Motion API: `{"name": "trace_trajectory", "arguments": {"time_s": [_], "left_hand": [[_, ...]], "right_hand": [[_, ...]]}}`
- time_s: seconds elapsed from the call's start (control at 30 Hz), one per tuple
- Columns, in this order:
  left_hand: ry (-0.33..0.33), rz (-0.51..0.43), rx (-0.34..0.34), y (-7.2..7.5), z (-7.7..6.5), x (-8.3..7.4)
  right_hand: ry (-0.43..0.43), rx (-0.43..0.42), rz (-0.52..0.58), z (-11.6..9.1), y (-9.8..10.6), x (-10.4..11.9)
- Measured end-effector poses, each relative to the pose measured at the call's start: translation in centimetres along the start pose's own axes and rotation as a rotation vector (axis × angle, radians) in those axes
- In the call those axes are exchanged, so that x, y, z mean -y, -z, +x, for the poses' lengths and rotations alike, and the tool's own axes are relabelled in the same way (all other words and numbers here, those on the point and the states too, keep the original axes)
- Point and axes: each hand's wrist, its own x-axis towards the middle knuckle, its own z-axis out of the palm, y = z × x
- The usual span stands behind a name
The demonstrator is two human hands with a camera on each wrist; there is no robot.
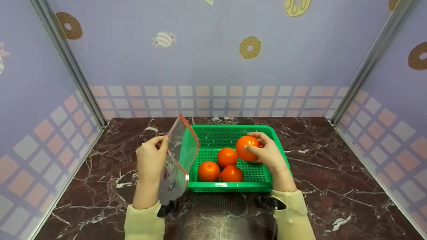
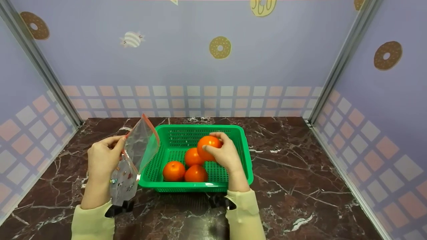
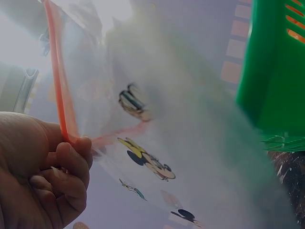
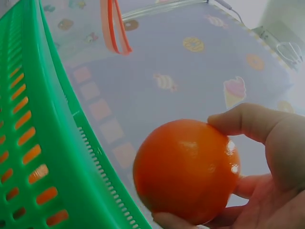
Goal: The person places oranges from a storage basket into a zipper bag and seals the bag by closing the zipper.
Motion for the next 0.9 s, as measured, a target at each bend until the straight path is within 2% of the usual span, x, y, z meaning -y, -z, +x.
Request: {"name": "trace_trajectory", "arguments": {"time_s": [0.57,0.9], "left_hand": [[0.008,0.000,0.008,-0.1,-0.1,-0.2],[0.015,-0.001,0.003,-0.1,-0.1,-0.2]], "right_hand": [[0.032,0.017,0.172,-0.3,-3.6,1.9],[0.087,0.094,0.225,-0.1,-6.9,4.7]]}}
